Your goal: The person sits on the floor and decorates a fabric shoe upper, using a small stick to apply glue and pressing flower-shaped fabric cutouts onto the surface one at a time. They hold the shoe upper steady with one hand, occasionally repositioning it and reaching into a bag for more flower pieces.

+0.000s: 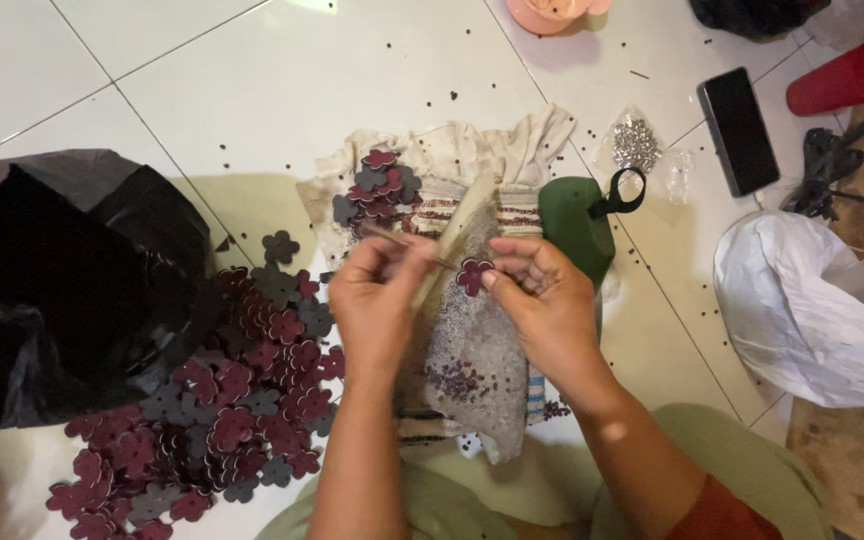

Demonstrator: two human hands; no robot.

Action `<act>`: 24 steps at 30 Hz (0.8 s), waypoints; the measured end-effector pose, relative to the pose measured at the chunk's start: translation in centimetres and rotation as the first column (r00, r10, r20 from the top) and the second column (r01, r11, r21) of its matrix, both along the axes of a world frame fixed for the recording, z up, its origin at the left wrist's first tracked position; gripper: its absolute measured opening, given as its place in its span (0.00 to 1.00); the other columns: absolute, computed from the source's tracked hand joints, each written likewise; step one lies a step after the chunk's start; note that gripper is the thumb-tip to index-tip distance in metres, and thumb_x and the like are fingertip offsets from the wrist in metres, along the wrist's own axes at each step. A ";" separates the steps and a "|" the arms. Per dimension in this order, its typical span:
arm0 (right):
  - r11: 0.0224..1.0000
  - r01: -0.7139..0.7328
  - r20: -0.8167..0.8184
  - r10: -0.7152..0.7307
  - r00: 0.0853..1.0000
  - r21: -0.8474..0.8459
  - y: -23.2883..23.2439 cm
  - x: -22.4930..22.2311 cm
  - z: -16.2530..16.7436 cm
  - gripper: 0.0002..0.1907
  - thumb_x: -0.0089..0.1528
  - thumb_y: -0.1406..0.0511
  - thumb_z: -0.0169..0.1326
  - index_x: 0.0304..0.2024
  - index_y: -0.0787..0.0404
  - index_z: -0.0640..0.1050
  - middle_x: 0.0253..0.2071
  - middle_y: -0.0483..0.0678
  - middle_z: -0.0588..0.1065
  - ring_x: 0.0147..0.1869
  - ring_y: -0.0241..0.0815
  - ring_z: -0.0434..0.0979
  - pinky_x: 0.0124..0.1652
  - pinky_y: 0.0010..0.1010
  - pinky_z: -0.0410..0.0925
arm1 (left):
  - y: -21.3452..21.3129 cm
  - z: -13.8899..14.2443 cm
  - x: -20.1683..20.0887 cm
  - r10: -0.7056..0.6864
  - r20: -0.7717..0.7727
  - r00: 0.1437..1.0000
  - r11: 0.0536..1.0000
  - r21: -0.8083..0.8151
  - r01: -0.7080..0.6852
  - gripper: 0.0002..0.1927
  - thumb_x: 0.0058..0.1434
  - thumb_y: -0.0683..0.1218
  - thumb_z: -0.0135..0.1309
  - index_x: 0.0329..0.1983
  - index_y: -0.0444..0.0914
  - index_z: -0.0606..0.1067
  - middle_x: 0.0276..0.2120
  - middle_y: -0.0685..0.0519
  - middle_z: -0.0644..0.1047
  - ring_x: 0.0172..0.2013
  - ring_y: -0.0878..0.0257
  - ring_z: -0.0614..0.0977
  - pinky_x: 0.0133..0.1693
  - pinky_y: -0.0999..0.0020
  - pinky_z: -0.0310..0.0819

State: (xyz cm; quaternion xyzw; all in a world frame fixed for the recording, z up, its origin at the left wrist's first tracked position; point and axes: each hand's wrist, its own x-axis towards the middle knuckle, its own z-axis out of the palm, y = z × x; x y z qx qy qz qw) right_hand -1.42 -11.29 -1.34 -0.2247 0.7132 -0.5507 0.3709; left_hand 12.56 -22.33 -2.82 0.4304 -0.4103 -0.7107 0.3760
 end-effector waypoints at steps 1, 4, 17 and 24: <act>1.000 0.004 0.018 -0.004 1.000 0.007 0.0 0.0 0.1 0.17 0.61 0.75 0.58 0.54 0.66 0.76 0.41 0.44 0.77 0.43 0.30 0.78 0.43 0.22 0.73 | -0.2 0.0 0.3 0.107 -0.016 0.994 0.991 -0.077 -0.108 0.03 0.66 0.37 0.62 0.41 0.31 0.81 0.35 0.54 0.81 0.35 0.70 0.78 0.38 0.75 0.73; 1.000 0.000 0.047 0.000 0.999 0.014 -0.3 0.4 0.5 0.18 0.61 0.75 0.59 0.54 0.66 0.76 0.41 0.44 0.78 0.43 0.30 0.77 0.43 0.23 0.74 | -0.7 0.6 1.0 0.374 -0.057 0.926 0.887 -0.270 -0.375 0.04 0.71 0.37 0.59 0.47 0.32 0.79 0.41 0.54 0.81 0.41 0.71 0.79 0.44 0.76 0.75; 0.917 -0.386 -0.769 0.321 0.552 0.106 -11.9 2.4 0.5 0.15 0.61 0.76 0.58 0.50 0.62 0.81 0.48 0.53 0.78 0.53 0.53 0.79 0.52 0.38 0.71 | -2.8 2.2 4.0 0.634 -0.084 0.768 0.668 -0.442 -0.599 0.12 0.76 0.38 0.50 0.60 0.29 0.73 0.55 0.46 0.79 0.55 0.63 0.81 0.59 0.68 0.77; 0.884 -0.399 -0.823 0.406 0.397 0.243 -14.5 0.4 -2.1 0.11 0.53 0.73 0.62 0.39 0.63 0.79 0.43 0.54 0.75 0.53 0.57 0.74 0.51 0.44 0.68 | -3.2 1.9 3.5 0.566 0.016 0.824 0.753 -0.418 -0.509 0.11 0.74 0.40 0.53 0.56 0.30 0.77 0.52 0.50 0.79 0.51 0.66 0.81 0.54 0.72 0.77</act>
